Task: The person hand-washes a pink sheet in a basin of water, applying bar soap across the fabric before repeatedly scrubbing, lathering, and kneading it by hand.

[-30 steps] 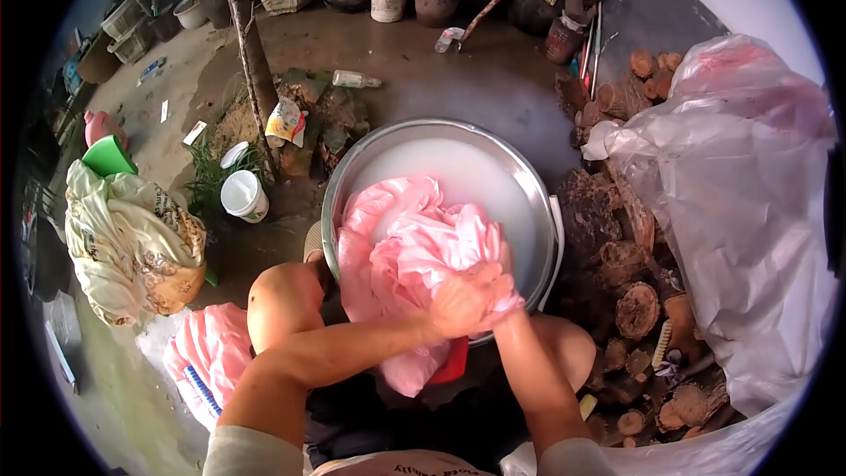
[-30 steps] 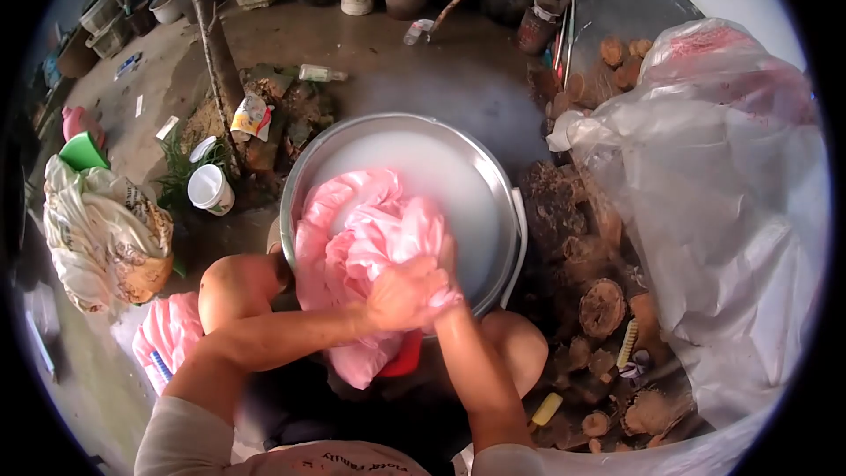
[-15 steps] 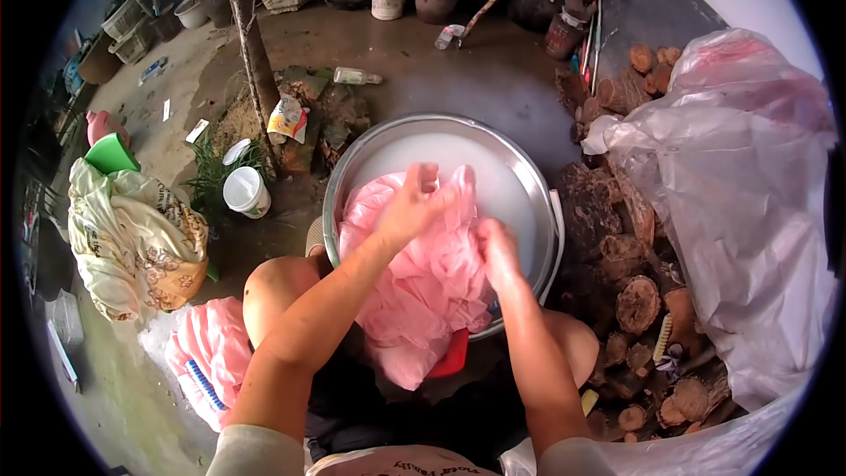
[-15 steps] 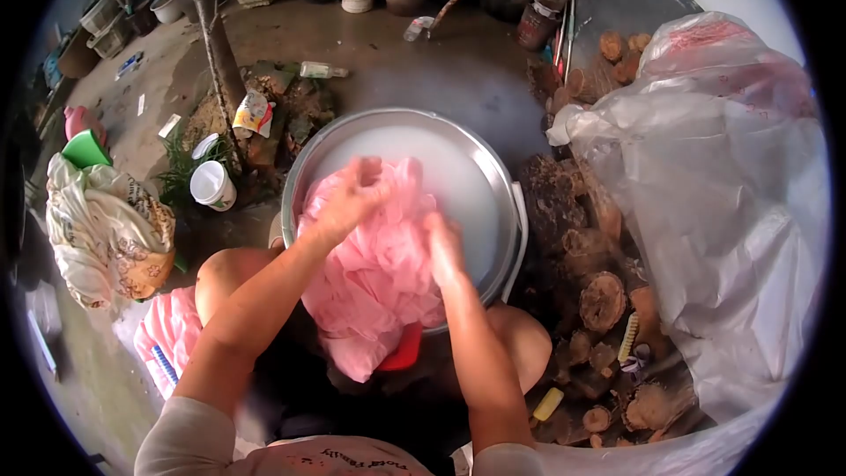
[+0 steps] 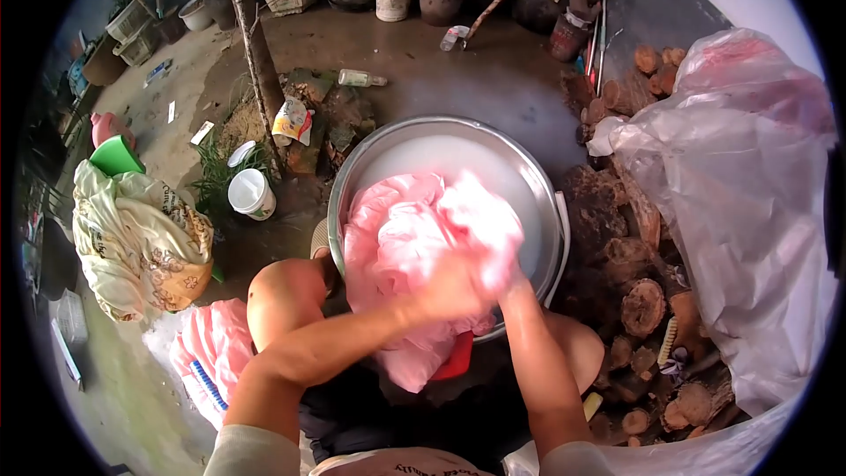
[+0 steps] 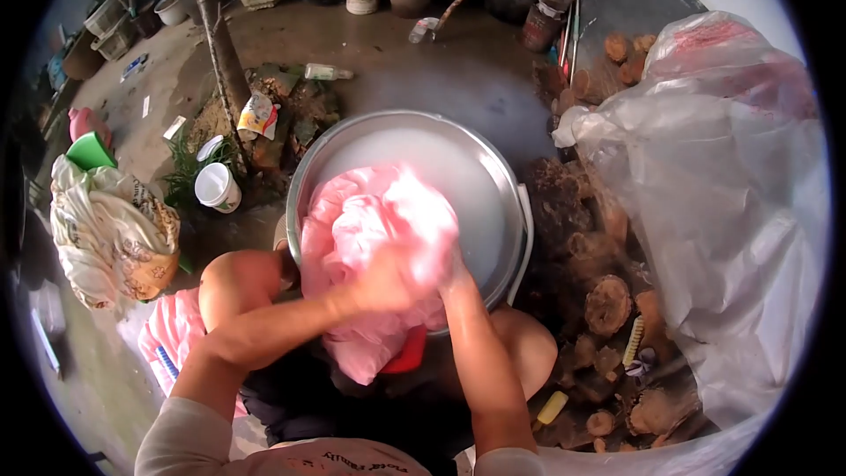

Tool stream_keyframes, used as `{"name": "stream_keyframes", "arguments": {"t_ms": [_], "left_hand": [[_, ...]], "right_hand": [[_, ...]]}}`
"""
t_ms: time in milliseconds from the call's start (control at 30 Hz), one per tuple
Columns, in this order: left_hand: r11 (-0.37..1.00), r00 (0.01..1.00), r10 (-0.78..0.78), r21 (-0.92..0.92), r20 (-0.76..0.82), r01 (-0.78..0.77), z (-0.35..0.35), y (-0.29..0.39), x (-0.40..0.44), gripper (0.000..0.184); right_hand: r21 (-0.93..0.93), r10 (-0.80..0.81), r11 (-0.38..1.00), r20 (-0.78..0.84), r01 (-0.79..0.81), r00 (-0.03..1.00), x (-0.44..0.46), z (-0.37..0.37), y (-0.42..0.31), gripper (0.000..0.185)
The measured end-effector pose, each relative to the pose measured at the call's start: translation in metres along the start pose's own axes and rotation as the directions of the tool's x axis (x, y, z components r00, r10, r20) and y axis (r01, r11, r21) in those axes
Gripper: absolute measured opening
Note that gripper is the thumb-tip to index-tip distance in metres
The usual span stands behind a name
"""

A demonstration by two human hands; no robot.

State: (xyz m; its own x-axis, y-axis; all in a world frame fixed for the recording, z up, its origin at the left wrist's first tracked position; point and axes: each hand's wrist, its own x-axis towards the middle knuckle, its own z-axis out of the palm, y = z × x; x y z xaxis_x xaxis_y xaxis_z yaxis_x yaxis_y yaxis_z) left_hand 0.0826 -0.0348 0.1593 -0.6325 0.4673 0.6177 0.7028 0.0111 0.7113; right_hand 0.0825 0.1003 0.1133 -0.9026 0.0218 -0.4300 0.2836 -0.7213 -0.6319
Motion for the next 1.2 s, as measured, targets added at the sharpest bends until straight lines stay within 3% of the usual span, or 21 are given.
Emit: {"name": "stream_keyframes", "arguments": {"t_ms": [67,100,133,167,200,233,333,367,400,433,467,500,533,567,633,733,900,1000,1067,1133,1200], "left_hand": [[0.964,0.901,0.209,0.073,0.380,-0.254,0.014,0.025,-0.012,0.022],[0.921,0.877,0.323,0.096,0.355,-0.377,0.032,-0.006,-0.026,0.026],[0.918,0.933,0.038,0.356,0.358,-0.174,0.045,-0.052,-0.029,0.012],[0.839,0.940,-0.263,0.532,0.218,0.111,0.024,-0.076,-0.003,0.026],[0.739,0.780,-0.626,0.305,-0.018,0.601,-0.002,-0.079,0.027,0.024],[0.702,0.761,-0.581,0.295,-0.288,0.648,-0.017,-0.095,0.039,0.032],[0.744,0.708,-0.649,-0.038,-0.278,0.667,0.004,-0.058,0.044,0.037],[0.841,0.796,-0.537,-0.100,-0.279,0.532,0.023,-0.039,0.032,0.039],[0.865,0.871,-0.480,0.111,-0.099,0.489,0.034,-0.031,0.009,0.039],[0.911,0.983,-0.183,0.382,0.032,0.158,0.032,-0.012,0.010,0.041],[0.890,0.993,-0.092,0.453,0.080,0.046,0.035,-0.023,0.008,0.041],[0.854,0.992,0.000,0.516,0.128,-0.067,0.038,-0.033,0.006,0.040],[0.893,0.993,-0.116,0.441,0.039,0.087,0.044,-0.071,-0.006,0.039],[0.671,0.886,-0.436,0.712,0.156,0.205,0.016,-0.065,0.024,0.035],[0.667,0.784,-0.603,0.447,-0.146,0.596,-0.023,-0.077,0.047,0.038],[0.753,0.764,-0.645,-0.176,-0.005,0.634,-0.048,-0.112,0.025,0.044],[0.842,0.806,-0.524,0.310,0.276,0.441,-0.043,-0.183,-0.086,0.041],[0.663,0.704,-0.691,-0.242,0.166,0.708,-0.055,-0.148,-0.055,0.036],[0.382,0.638,-0.749,-0.670,0.179,0.636,-0.073,-0.105,-0.005,0.033],[0.120,0.626,-0.714,-0.825,0.315,0.552,-0.094,-0.056,0.039,0.030],[0.522,0.700,-0.627,-0.483,0.342,0.703,-0.073,-0.061,0.034,0.033]], "right_hand": [[-0.056,-0.080,0.996,-0.179,0.072,0.981,0.003,0.003,0.025,0.057],[-0.093,-0.122,0.991,-0.263,0.101,0.957,0.003,0.005,0.038,0.055],[-0.130,-0.164,0.983,-0.342,0.126,0.925,0.001,0.004,0.052,0.054],[-0.150,-0.203,0.976,-0.363,0.158,0.909,0.002,0.007,0.058,0.052],[-0.145,-0.243,0.968,-0.345,0.204,0.907,0.001,0.010,0.062,0.050],[-0.133,-0.270,0.962,-0.312,0.240,0.911,0.001,0.010,0.061,0.049],[-0.084,-0.268,0.960,-0.003,0.267,0.963,0.021,-0.024,0.039,0.046],[-0.062,-0.242,0.964,0.191,0.257,0.951,0.038,-0.051,0.031,0.046],[0.169,-0.329,0.934,0.061,0.315,0.943,0.027,-0.029,0.038,0.042],[0.386,-0.409,0.829,-0.074,0.405,0.909,0.014,-0.006,0.044,0.039],[0.539,-0.478,0.674,-0.203,0.505,0.854,0.002,0.017,0.050,0.035],[0.363,-0.404,0.819,-0.184,0.444,0.896,0.012,0.002,0.045,0.035],[0.168,-0.313,0.923,-0.193,0.346,0.930,0.018,-0.015,0.045,0.035],[0.066,-0.262,0.958,-0.189,0.278,0.946,0.015,-0.008,0.037,0.035],[-0.049,-0.185,0.983,-0.166,0.179,0.969,-0.017,0.037,0.007,0.035],[-0.032,-0.164,0.986,-0.183,0.161,0.969,-0.024,0.017,-0.024,0.034],[-0.391,-0.337,0.893,-0.247,0.225,0.908,-0.017,-0.016,-0.041,0.038],[-0.595,-0.302,0.793,-0.191,0.135,0.934,-0.020,-0.017,-0.035,0.065],[-0.664,-0.247,0.747,-0.240,0.027,0.939,-0.032,-0.001,-0.037,0.074],[-0.420,0.040,0.895,-0.260,-0.150,0.965,-0.022,-0.009,-0.029,0.080],[-0.097,0.294,0.946,-0.145,-0.310,0.945,-0.016,-0.002,-0.019,0.088]]}}
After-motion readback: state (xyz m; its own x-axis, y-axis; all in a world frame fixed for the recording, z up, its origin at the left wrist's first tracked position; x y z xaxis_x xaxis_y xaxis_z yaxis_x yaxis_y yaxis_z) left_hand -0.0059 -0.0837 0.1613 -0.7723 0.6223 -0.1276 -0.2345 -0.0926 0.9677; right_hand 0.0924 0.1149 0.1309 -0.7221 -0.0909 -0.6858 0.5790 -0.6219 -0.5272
